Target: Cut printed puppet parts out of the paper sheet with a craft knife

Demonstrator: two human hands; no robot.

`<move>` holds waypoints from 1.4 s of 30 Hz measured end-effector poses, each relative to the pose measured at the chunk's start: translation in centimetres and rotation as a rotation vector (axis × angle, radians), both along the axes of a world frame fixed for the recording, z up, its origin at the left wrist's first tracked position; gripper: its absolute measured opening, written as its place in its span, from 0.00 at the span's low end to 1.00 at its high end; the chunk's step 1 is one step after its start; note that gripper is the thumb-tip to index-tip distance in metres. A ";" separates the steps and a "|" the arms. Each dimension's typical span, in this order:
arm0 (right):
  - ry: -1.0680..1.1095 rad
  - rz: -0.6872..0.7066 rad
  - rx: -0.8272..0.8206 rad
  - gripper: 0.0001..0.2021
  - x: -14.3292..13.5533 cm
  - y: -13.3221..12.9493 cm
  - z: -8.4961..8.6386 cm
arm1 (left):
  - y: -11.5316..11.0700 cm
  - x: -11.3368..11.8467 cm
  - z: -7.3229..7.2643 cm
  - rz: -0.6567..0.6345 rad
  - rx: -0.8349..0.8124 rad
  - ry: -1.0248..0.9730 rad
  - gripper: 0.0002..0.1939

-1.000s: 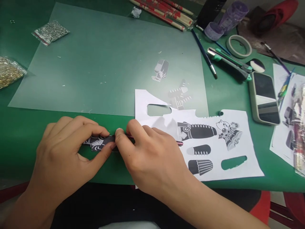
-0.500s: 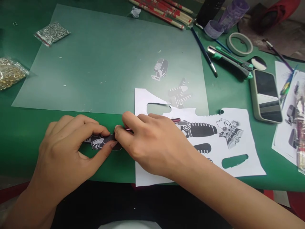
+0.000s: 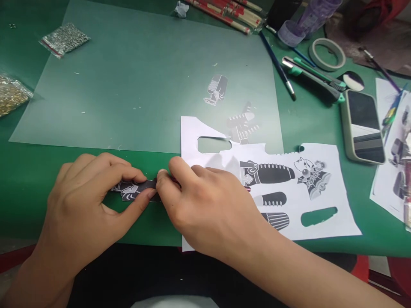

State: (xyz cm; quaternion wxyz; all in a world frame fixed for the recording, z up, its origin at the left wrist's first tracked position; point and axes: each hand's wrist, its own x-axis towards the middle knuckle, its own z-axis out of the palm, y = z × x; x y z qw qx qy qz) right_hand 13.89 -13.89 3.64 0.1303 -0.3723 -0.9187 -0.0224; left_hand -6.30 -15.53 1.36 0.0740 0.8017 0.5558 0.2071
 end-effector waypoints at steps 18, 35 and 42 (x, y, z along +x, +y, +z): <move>0.394 -0.312 -0.467 0.07 -0.5 -0.3 -1.0 | 0.0 -0.2 0.1 -0.008 -0.124 -0.173 0.15; 0.450 -0.541 -0.236 0.13 2.3 -0.2 -1.2 | 3.1 2.7 0.1 -0.078 -0.335 -0.562 0.18; 0.380 -0.476 -0.179 0.15 1.8 -0.7 -3.0 | 2.3 2.7 0.2 -0.108 -0.341 -0.540 0.18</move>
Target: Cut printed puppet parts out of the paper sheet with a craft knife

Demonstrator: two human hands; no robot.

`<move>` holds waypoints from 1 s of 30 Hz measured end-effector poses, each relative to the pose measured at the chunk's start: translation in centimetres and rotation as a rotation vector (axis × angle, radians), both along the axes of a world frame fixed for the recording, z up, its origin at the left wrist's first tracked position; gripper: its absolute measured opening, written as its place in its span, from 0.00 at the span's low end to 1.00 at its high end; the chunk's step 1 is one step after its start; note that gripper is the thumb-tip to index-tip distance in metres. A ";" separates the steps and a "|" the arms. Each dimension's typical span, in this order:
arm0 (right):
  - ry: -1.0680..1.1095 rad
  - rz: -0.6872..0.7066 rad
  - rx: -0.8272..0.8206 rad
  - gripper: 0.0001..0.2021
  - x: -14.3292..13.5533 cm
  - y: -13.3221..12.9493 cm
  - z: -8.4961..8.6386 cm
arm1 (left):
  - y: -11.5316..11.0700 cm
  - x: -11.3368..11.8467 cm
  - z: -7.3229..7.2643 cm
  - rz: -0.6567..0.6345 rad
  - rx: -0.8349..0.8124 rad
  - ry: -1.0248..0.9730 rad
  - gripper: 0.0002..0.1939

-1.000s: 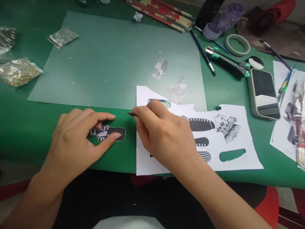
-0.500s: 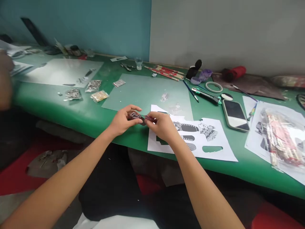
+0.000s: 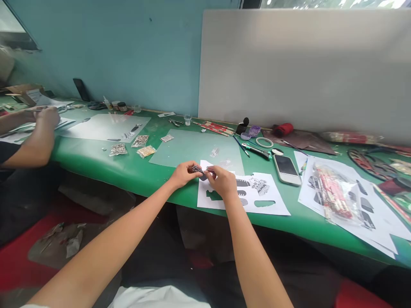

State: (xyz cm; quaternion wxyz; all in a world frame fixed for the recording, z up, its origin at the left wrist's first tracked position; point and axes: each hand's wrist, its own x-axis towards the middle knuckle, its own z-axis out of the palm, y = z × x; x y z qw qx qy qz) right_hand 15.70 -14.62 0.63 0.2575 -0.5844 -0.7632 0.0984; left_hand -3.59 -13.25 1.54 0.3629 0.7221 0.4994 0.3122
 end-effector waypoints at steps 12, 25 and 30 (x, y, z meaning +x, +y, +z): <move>-0.037 0.096 0.032 0.16 0.4 0.7 -1.0 | 1.1 -0.4 -0.8 -0.023 0.036 -0.025 0.18; -0.016 0.151 0.148 0.16 1.1 2.4 -3.8 | 1.8 -0.5 -1.9 -0.042 0.055 -0.097 0.18; -0.029 0.152 0.156 0.16 1.0 2.5 -3.9 | 1.8 -0.5 -2.0 -0.056 0.050 -0.122 0.18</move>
